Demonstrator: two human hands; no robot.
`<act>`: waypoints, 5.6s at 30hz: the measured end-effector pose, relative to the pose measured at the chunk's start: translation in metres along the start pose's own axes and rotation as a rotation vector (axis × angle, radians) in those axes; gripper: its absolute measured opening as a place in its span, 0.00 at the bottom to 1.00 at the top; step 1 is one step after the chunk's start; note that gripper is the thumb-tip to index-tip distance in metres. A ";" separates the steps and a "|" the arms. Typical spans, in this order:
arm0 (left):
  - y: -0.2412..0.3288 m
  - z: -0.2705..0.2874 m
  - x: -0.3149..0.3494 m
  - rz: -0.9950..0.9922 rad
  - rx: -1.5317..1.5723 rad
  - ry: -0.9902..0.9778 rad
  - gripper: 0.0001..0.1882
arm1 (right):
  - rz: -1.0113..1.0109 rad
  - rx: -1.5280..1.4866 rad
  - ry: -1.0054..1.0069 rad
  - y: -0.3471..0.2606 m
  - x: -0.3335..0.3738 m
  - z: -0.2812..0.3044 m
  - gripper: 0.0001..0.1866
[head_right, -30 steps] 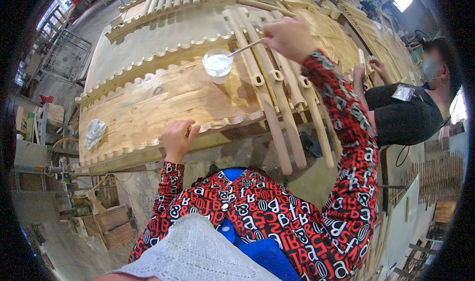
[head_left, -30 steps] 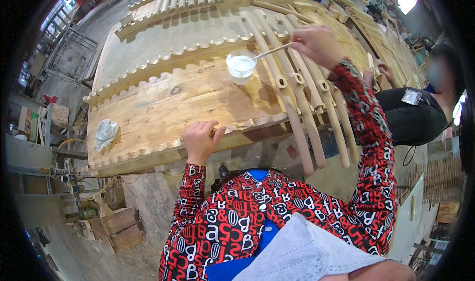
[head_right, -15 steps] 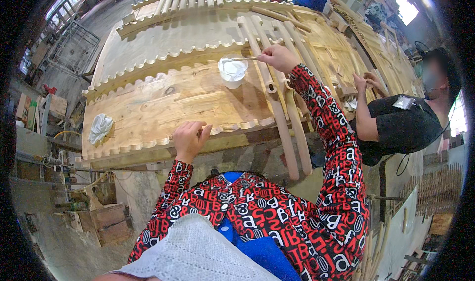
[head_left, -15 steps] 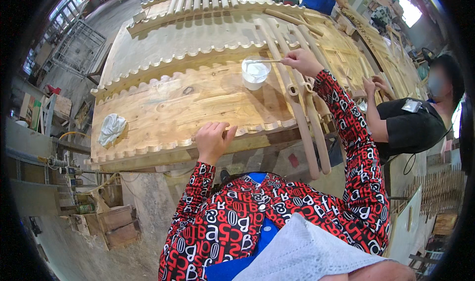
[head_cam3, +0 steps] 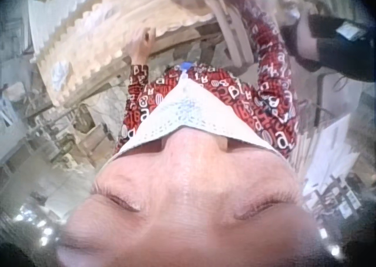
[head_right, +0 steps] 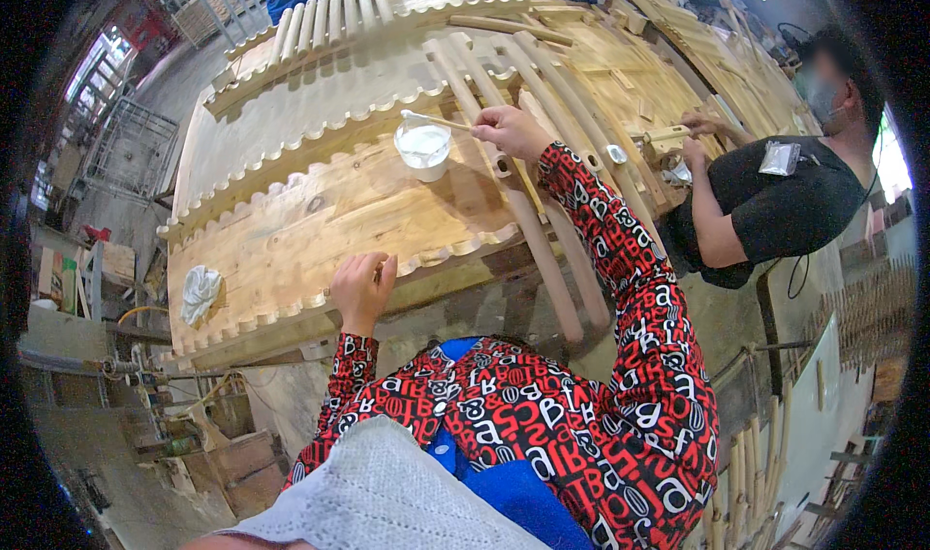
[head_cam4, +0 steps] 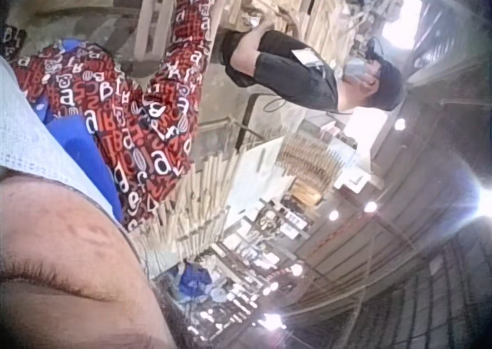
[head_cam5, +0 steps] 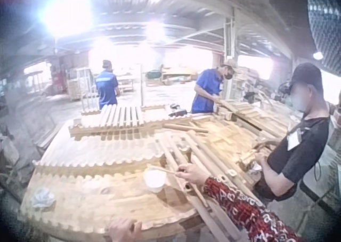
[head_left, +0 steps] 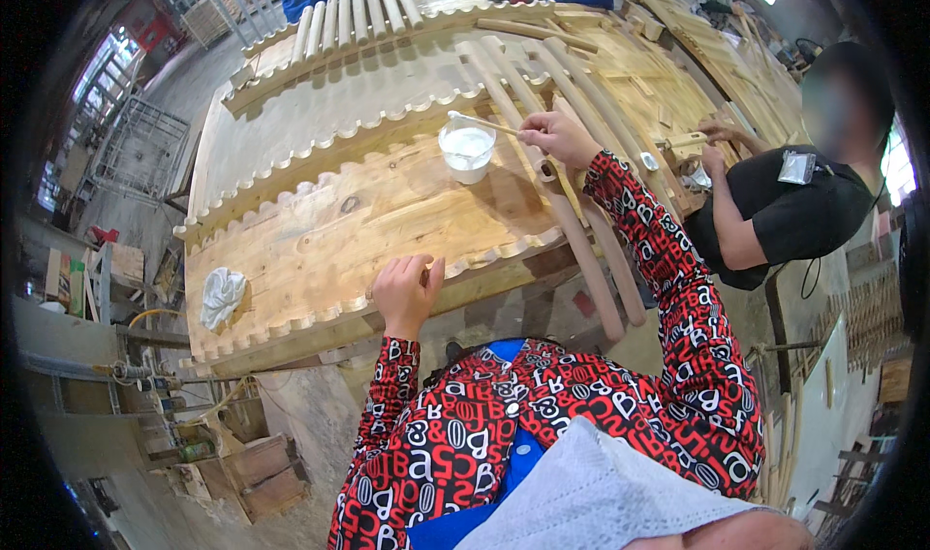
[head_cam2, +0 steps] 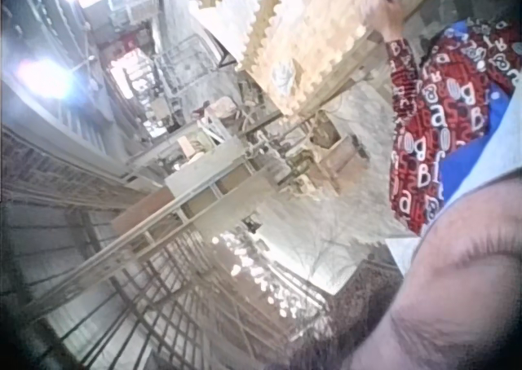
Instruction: The person repeatedly picks up wooden dowels, applies white glue to the ends using a small brush, and places them into a wooden jig. The process is repeated for multiple dowels in a workshop setting.
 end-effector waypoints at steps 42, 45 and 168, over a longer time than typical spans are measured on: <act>-0.018 -0.033 0.010 0.135 -0.070 -0.054 0.06 | 0.270 0.696 0.435 0.115 0.152 0.181 0.07; -0.021 -0.034 0.011 0.140 -0.065 -0.044 0.07 | 0.312 0.703 0.497 0.114 0.152 0.181 0.06; -0.011 -0.045 0.013 0.008 0.109 -0.223 0.09 | -0.052 0.613 0.555 0.119 0.214 0.124 0.09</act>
Point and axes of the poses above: each hand's wrist, its own x-axis away from the middle knuckle, its own z-axis out of the back of the hand, y = z × x, the point moved 7 cm from there along -x, towards the middle knuckle, and after that the axes turned 5 degrees about -x, right-handed, at the moved point
